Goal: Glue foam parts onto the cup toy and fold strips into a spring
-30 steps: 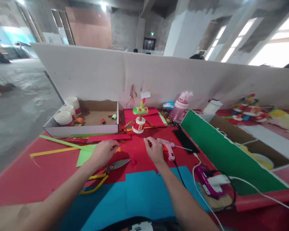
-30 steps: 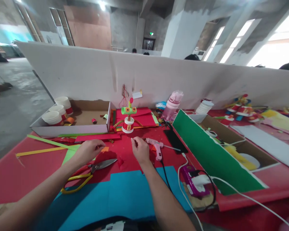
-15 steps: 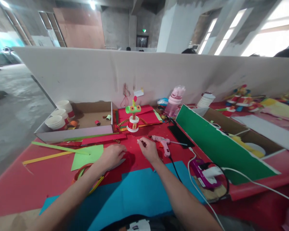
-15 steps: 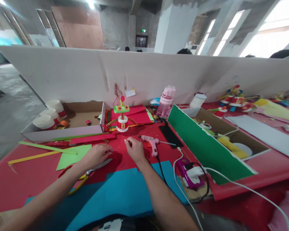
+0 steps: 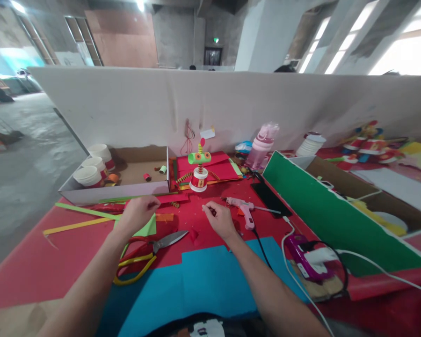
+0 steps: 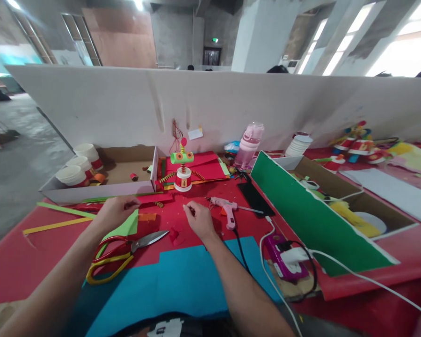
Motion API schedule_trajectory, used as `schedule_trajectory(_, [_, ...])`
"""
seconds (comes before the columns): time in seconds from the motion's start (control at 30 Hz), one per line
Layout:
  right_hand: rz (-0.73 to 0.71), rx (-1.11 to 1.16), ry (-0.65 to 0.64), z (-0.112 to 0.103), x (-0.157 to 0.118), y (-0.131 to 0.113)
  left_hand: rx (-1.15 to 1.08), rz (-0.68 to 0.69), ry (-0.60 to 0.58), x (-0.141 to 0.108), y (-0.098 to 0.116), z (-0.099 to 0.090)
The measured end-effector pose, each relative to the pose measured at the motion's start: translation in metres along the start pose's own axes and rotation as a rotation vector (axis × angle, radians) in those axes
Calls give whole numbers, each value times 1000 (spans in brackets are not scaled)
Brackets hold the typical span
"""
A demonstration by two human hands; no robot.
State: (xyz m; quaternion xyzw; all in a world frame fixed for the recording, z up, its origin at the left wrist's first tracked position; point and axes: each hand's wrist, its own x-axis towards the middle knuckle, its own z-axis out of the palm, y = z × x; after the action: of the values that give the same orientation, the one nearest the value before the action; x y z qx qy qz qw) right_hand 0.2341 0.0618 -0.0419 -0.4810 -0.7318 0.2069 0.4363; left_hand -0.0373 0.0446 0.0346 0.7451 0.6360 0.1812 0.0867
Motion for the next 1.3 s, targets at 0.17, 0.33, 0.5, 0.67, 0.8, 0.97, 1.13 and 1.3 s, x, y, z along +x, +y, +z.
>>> schedule_trajectory(0.17, [13,11,37,-5,1,-3,-49,33,-161,-12,12,2])
schedule_trajectory(0.33, [28,36,70,-9,2,-7,-64,132,-332,-34,30,7])
schedule_trajectory(0.5, [58,44,38,-8,2,-6,51,198,-332,-52,43,27])
schedule_trajectory(0.67, [-12,161,-252,-9,1,-13,71,232,-254,-49,47,32])
schedule_trajectory(0.8, [-105,180,-393,-11,-2,-21,14,224,-149,-31,42,19])
schedule_trajectory(0.97, [-177,106,-489,-7,-5,-20,63,96,14,-3,16,-12])
schedule_trajectory(1.13, [-190,78,-513,-5,-4,-18,80,-17,97,1,-9,-42])
schedule_trajectory(1.3, [-94,232,-465,-12,0,-21,111,-95,73,-4,-27,-44])
